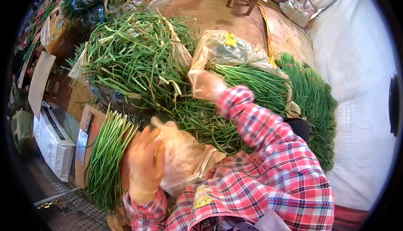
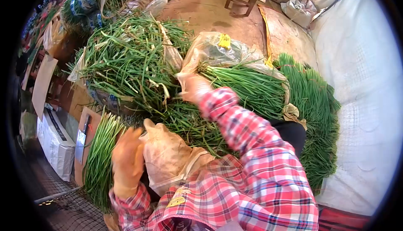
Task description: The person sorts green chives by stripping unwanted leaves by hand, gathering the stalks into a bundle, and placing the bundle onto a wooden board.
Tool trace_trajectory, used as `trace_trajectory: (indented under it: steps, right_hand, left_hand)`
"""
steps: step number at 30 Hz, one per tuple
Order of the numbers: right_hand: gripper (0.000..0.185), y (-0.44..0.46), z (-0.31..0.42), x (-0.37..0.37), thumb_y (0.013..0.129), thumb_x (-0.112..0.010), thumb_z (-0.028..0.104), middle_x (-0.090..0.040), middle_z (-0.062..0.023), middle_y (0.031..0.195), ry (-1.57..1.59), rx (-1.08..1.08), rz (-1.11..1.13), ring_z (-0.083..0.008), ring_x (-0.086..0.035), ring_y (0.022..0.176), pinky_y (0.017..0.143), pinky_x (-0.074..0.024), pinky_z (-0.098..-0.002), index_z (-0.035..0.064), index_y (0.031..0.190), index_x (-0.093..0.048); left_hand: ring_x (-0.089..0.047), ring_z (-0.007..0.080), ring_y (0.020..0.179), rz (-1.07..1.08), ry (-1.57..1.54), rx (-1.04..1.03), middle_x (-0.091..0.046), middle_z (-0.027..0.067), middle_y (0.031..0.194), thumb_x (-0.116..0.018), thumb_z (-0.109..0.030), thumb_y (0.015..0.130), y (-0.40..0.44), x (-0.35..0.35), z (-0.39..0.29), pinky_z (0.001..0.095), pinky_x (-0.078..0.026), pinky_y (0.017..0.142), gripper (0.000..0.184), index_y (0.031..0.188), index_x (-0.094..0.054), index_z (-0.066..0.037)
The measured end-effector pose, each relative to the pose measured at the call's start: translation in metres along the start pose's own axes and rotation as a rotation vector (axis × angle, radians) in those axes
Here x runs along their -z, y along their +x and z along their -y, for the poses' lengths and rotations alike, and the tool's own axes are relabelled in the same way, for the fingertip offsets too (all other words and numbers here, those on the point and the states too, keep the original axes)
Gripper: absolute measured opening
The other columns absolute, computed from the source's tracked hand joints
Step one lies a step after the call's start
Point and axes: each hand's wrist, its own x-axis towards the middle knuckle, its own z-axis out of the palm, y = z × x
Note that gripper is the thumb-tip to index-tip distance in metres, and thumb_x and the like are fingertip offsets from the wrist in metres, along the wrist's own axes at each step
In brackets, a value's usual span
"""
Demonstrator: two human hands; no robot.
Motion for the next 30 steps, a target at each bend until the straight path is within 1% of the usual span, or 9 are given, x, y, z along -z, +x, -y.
trace_trajectory:
  steps: [1,2,4,7,10,14,20,27,30]
  right_hand:
    - [0.065,-0.011,-0.026,0.023,0.067,-0.071,0.031,-0.055,-0.0185,0.115,-0.079,-0.031,-0.099,-0.0289,-0.053,0.107,0.092,-0.0421,-0.0338,0.0037,0.121,-0.048]
    - [0.081,-0.009,-0.048,0.032,0.065,-0.071,0.041,-0.047,-0.0199,0.125,-0.333,-0.385,0.041,-0.0294,-0.045,0.117,0.098,-0.0367,-0.0356,0.0028,0.129,-0.039]
    - [0.107,0.003,-0.106,0.021,0.063,-0.07,0.053,-0.019,-0.0174,0.145,-0.581,-0.413,0.181,-0.0339,-0.015,0.134,0.108,-0.0134,-0.0457,0.0067,0.141,-0.012]
    - [0.123,0.021,-0.12,0.014,0.055,-0.073,0.059,-0.013,-0.0169,0.146,-0.634,-0.34,0.224,-0.0345,-0.01,0.135,0.107,-0.0076,-0.053,0.0077,0.142,-0.003]
    - [0.116,0.033,-0.125,0.001,0.059,-0.071,0.057,-0.014,-0.015,0.147,-0.609,-0.376,0.386,-0.0326,-0.012,0.135,0.107,-0.0077,-0.0546,0.0101,0.142,-0.004]
    - [0.075,0.023,-0.157,-0.039,0.081,-0.057,0.027,-0.039,-0.0126,0.132,-0.652,-0.27,0.322,-0.0279,-0.037,0.122,0.106,-0.0144,-0.0529,0.0105,0.141,-0.015]
    - [0.099,-0.007,-0.133,-0.049,0.073,-0.057,0.055,-0.021,-0.0135,0.143,-0.452,-0.275,0.318,-0.0307,-0.022,0.131,0.106,-0.0109,-0.0528,0.0068,0.141,-0.004]
    - [0.113,0.024,-0.131,-0.028,0.063,-0.071,0.054,-0.01,-0.0178,0.146,-0.498,-0.345,0.349,-0.034,-0.013,0.134,0.107,-0.0123,-0.051,0.012,0.142,-0.002]
    - [0.102,0.047,-0.149,-0.059,0.067,-0.072,0.036,-0.036,-0.0163,0.135,-0.603,-0.385,0.153,-0.0311,-0.036,0.123,0.1,-0.028,-0.0487,0.014,0.142,-0.007]
  left_hand:
    - [-0.054,0.0383,0.102,0.027,0.008,0.007,-0.06,0.0189,0.104,-0.061,0.0,0.073,0.023,-0.018,-0.011,0.041,-0.042,0.089,0.031,0.104,-0.058,-0.001]
    - [-0.053,0.0375,0.105,0.058,0.019,0.015,-0.059,0.0179,0.107,-0.061,0.0,0.073,0.044,-0.035,-0.023,0.0411,-0.042,0.09,0.035,0.108,-0.057,-0.002]
    - [-0.052,0.0351,0.106,0.134,-0.116,-0.067,-0.058,0.0166,0.11,-0.064,-0.004,0.072,0.077,-0.079,-0.04,0.0415,-0.041,0.09,0.04,0.111,-0.055,-0.003]
    - [-0.053,0.0356,0.103,0.347,-0.204,-0.039,-0.058,0.0178,0.109,-0.066,-0.011,0.072,0.106,-0.152,-0.053,0.0414,-0.042,0.089,0.043,0.113,-0.053,-0.002]
    - [-0.054,0.0361,0.1,0.438,-0.2,-0.034,-0.058,0.0195,0.107,-0.064,-0.013,0.074,0.11,-0.194,-0.051,0.0393,-0.044,0.085,0.041,0.112,-0.053,-0.002]
    - [-0.057,0.0308,0.099,0.49,-0.533,0.398,-0.06,0.0181,0.106,-0.062,-0.016,0.076,0.091,-0.233,-0.013,0.0346,-0.045,0.085,0.04,0.113,-0.054,-0.002]
    - [-0.059,0.0162,0.09,0.452,-0.756,0.668,-0.063,0.0105,0.098,-0.059,-0.012,0.08,0.09,-0.276,0.02,0.0269,-0.046,0.08,0.031,0.108,-0.056,0.002]
    - [-0.057,0.0111,0.084,0.376,-0.785,0.83,-0.062,0.0072,0.093,-0.059,-0.011,0.081,0.088,-0.282,0.029,0.0224,-0.044,0.074,0.029,0.106,-0.057,0.003]
    - [-0.058,0.0142,0.087,0.355,-0.788,0.814,-0.063,0.0092,0.095,-0.06,-0.014,0.08,0.087,-0.285,0.031,0.025,-0.045,0.076,0.032,0.107,-0.056,0.002]
